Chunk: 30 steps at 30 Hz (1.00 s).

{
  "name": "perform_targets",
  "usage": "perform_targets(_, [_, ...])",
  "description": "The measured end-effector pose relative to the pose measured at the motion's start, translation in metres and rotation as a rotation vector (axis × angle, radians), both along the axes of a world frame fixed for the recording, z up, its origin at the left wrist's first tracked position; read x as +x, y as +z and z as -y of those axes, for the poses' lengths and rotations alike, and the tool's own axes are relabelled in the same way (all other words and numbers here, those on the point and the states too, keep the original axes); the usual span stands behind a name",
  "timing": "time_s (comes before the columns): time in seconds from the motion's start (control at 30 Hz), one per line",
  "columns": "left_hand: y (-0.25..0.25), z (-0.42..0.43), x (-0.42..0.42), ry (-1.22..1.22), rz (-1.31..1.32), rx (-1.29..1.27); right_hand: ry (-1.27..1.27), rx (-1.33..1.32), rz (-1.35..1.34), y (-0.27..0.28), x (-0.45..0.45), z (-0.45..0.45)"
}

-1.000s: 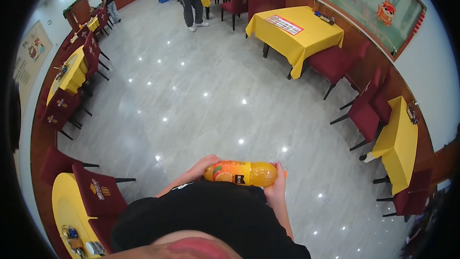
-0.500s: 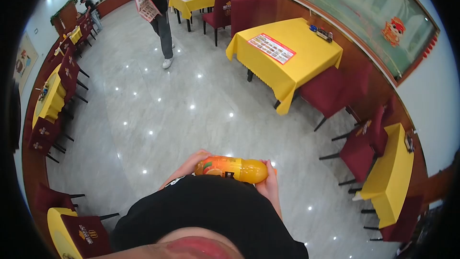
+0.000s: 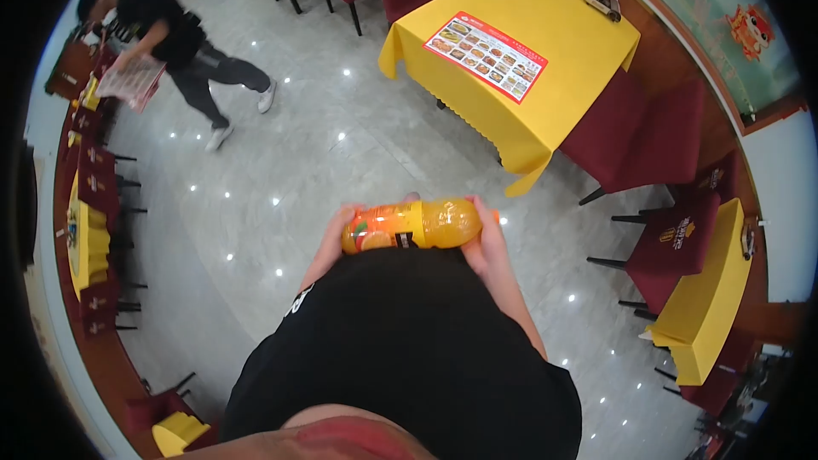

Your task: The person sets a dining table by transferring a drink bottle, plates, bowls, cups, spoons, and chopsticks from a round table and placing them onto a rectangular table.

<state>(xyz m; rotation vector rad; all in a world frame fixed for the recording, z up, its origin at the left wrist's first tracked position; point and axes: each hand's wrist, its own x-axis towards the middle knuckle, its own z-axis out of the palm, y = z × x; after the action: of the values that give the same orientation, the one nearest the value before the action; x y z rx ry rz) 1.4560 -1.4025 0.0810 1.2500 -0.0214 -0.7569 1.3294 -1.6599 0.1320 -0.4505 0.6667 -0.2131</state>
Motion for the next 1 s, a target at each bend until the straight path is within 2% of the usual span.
perform_targets(0.07, [0.013,0.039,0.067,-0.063,0.027,-0.077,-0.02,0.015,0.029,0.003,0.051,0.03])
perform_targets(0.1, [0.01,0.056,0.092,-0.072,0.021,-0.064,-0.033,-0.062,0.015,0.014,0.073,0.041])
perform_targets(0.2, [-0.01,0.109,0.162,-0.074,-0.141,-0.037,-0.097,-0.225,-0.08,0.022,0.128,0.08])
perform_targets(0.27, [-0.03,0.145,0.208,-0.153,-0.093,-0.02,-0.142,-0.29,-0.139,0.014,0.172,0.114])
perform_targets(0.33, [-0.033,0.186,0.254,-0.213,-0.029,-0.003,-0.167,-0.61,-0.097,0.002,0.217,0.161])
perform_targets(0.37, [-0.031,0.211,0.274,-0.251,-0.129,-0.089,-0.161,-0.595,-0.1,0.0,0.242,0.187])
perform_targets(0.4, [-0.032,0.235,0.296,-0.283,-0.231,-0.17,-0.104,-0.82,-0.106,0.001,0.272,0.214])
perform_targets(0.43, [-0.036,0.261,0.319,-0.272,-0.241,-0.148,-0.042,-1.04,-0.11,0.003,0.302,0.235])
perform_targets(0.47, [-0.04,0.293,0.35,-0.298,-0.265,-0.141,-0.027,-1.016,-0.118,0.009,0.34,0.258])
perform_targets(0.53, [-0.043,0.334,0.398,-0.309,-0.297,-0.138,0.225,-1.427,-0.017,0.031,0.408,0.302])
perform_targets(0.57, [-0.043,0.355,0.424,-0.28,-0.327,-0.084,0.243,-1.426,-0.011,0.037,0.442,0.326])
perform_targets(0.63, [-0.04,0.386,0.467,-0.225,-0.356,-0.059,0.401,-1.774,0.023,0.04,0.503,0.364])
perform_targets(0.67, [-0.035,0.391,0.482,-0.216,-0.375,-0.04,0.418,-1.748,0.019,0.037,0.531,0.385])
perform_targets(0.73, [-0.013,0.405,0.508,-0.195,-0.127,0.04,0.464,-1.759,-0.049,0.022,0.589,0.434])
perform_targets(0.77, [-0.015,0.404,0.516,-0.179,-0.153,0.05,0.408,-1.735,-0.093,0.011,0.614,0.452])
perform_targets(0.83, [-0.021,0.393,0.531,-0.029,-0.012,0.243,0.39,-1.709,-0.135,-0.012,0.66,0.488])
perform_targets(0.9, [-0.043,0.369,0.534,0.085,-0.117,0.403,0.322,-1.892,-0.181,-0.042,0.695,0.517])
perform_targets(1.0, [-0.08,0.315,0.516,0.14,-0.245,0.641,0.363,-1.827,-0.228,-0.06,0.736,0.535])
